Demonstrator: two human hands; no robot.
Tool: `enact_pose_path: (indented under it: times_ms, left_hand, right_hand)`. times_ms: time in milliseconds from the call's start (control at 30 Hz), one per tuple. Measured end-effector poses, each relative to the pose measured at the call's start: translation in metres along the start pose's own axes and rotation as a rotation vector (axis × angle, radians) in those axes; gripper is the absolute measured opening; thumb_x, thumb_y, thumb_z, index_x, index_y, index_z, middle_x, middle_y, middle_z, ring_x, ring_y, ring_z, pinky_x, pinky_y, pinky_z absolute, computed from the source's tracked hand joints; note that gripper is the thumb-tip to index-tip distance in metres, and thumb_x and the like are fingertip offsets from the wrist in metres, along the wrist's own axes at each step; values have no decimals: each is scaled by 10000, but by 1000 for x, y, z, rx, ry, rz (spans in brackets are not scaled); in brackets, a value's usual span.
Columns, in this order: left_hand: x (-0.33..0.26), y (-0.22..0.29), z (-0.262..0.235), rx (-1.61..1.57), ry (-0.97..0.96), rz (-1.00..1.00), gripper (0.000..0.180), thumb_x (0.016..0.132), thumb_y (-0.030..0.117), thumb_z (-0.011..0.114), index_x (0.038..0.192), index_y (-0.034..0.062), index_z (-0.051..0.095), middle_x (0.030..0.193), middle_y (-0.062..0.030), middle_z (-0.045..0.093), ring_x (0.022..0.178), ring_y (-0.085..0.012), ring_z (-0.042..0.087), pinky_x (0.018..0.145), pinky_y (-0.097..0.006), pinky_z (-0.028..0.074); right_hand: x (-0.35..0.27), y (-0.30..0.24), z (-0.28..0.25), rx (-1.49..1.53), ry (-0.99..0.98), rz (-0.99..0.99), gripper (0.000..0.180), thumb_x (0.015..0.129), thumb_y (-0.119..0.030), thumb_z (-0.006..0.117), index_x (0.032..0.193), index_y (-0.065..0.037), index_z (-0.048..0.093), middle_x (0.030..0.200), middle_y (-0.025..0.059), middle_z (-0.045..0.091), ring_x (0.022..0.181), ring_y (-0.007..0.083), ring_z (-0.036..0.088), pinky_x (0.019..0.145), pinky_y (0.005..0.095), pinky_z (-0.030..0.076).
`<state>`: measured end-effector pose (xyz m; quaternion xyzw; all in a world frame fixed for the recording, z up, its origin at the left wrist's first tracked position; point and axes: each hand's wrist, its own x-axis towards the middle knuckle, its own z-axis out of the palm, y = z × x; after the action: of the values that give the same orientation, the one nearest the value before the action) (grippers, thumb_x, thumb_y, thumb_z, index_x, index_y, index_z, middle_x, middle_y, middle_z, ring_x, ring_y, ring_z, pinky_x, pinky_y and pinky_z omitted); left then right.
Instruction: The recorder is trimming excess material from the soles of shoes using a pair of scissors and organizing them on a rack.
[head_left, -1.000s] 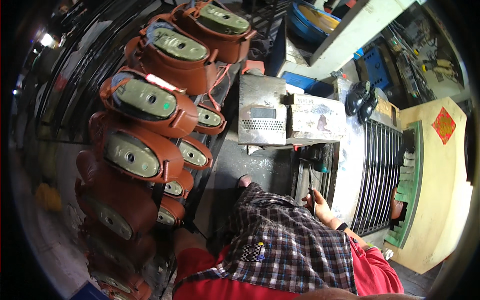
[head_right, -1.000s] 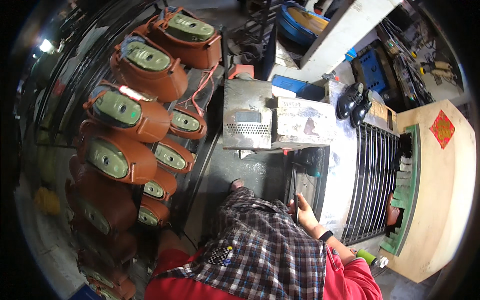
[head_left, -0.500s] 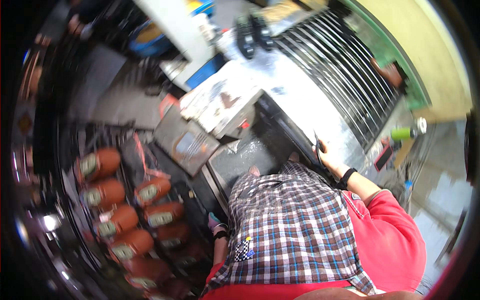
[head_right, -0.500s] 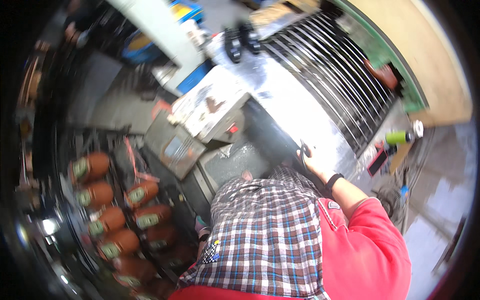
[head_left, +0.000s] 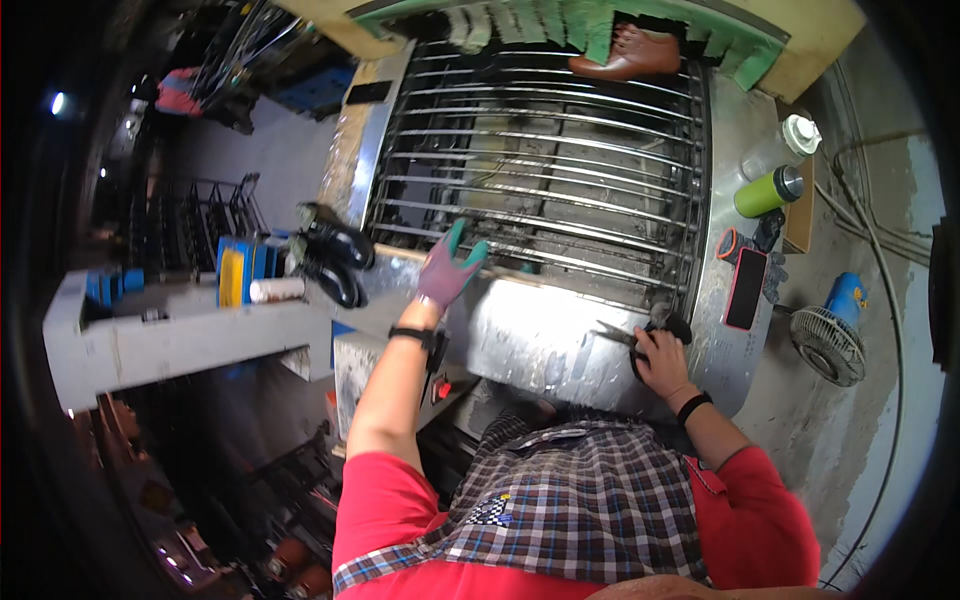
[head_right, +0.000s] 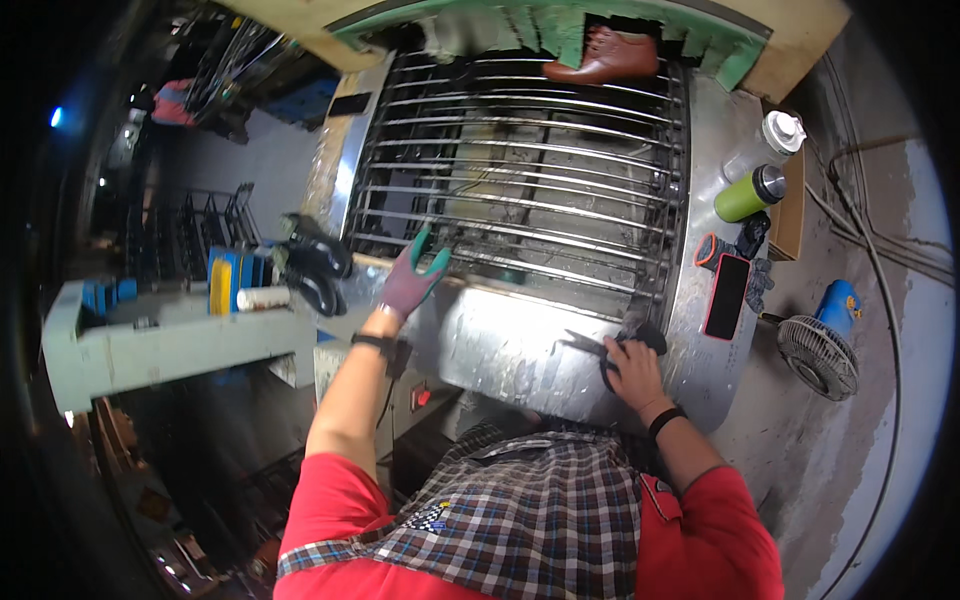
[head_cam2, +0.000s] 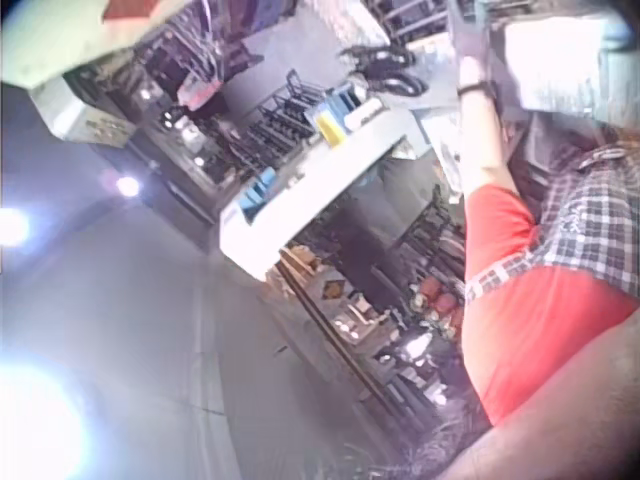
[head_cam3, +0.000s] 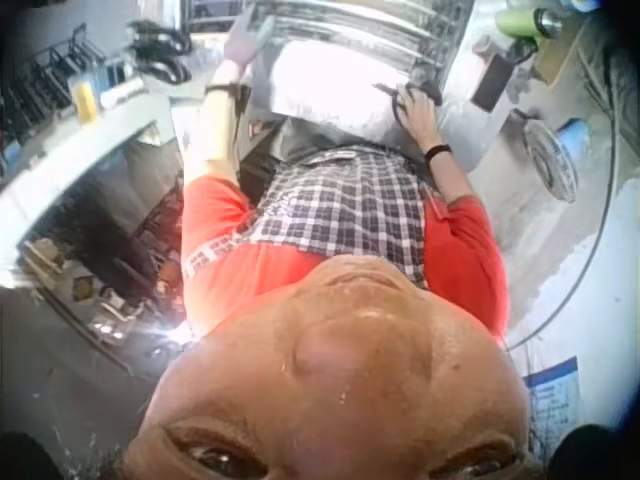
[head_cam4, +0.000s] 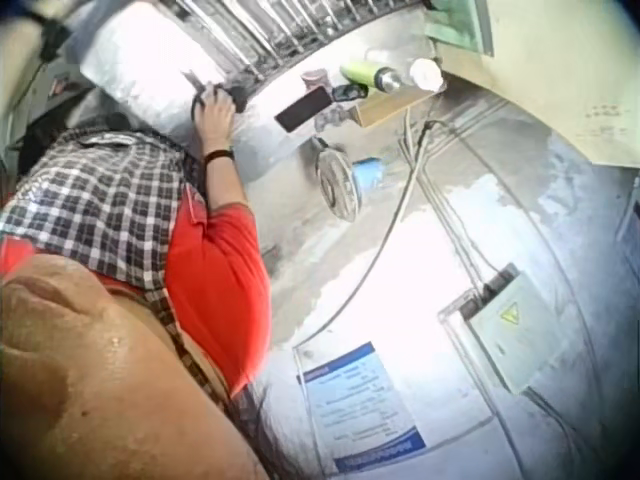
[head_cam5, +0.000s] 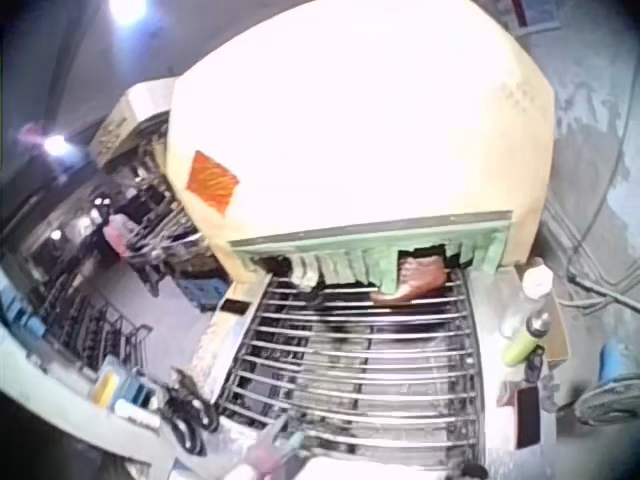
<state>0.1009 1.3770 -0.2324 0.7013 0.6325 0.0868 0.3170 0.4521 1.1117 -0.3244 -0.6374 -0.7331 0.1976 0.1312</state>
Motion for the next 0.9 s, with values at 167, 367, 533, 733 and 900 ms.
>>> enact_pose_path:
  times_ms: [167, 367, 533, 733, 900]
  left_hand:
    - [172, 98, 44, 189, -239, 193, 881, 810, 573, 646, 1456, 53, 350, 1420, -223, 448, 1321, -363, 426, 1106, -401, 337]
    - [329, 207, 94, 228, -319, 330, 1047, 727, 699, 644, 1445, -5, 349, 1439, -254, 414, 1336, -368, 413, 1118, -387, 330]
    - [414, 247, 114, 122, 141, 345, 1251, 592, 732, 726, 1446, -61, 272, 1452, -295, 358, 1356, -370, 386, 1098, -384, 357]
    - [431, 223, 140, -33, 93, 304, 875, 659, 521, 829, 1269, 10, 466, 1165, -116, 625, 1090, -218, 604, 945, -359, 474]
    - [344, 244, 139, 290, 225, 554, 1033, 523, 593, 867, 1278, -4, 492, 1192, -194, 609, 1098, -301, 612, 949, -386, 491]
  right_hand:
    - [2, -11, -1, 202, 48, -34, 520, 733, -283, 684, 1238, -190, 607, 866, 50, 541, 790, 266, 529, 667, 406, 418]
    - [-2, -28, -7, 245, -52, -42, 591, 710, -273, 724, 1283, -277, 577, 747, 18, 535, 679, 221, 569, 563, 371, 458]
    - [-8, -43, -3, 296, -32, -42, 548, 727, -292, 719, 1262, -306, 604, 692, -13, 512, 591, 165, 553, 480, 337, 452]
    - [7, -44, -20, 275, -8, -28, 488, 781, -300, 699, 1259, -326, 603, 682, -33, 478, 583, 147, 542, 477, 314, 445]
    - [1, -36, -18, 266, -43, -22, 510, 786, -299, 697, 1281, -327, 580, 691, -27, 488, 612, 149, 556, 487, 318, 451]
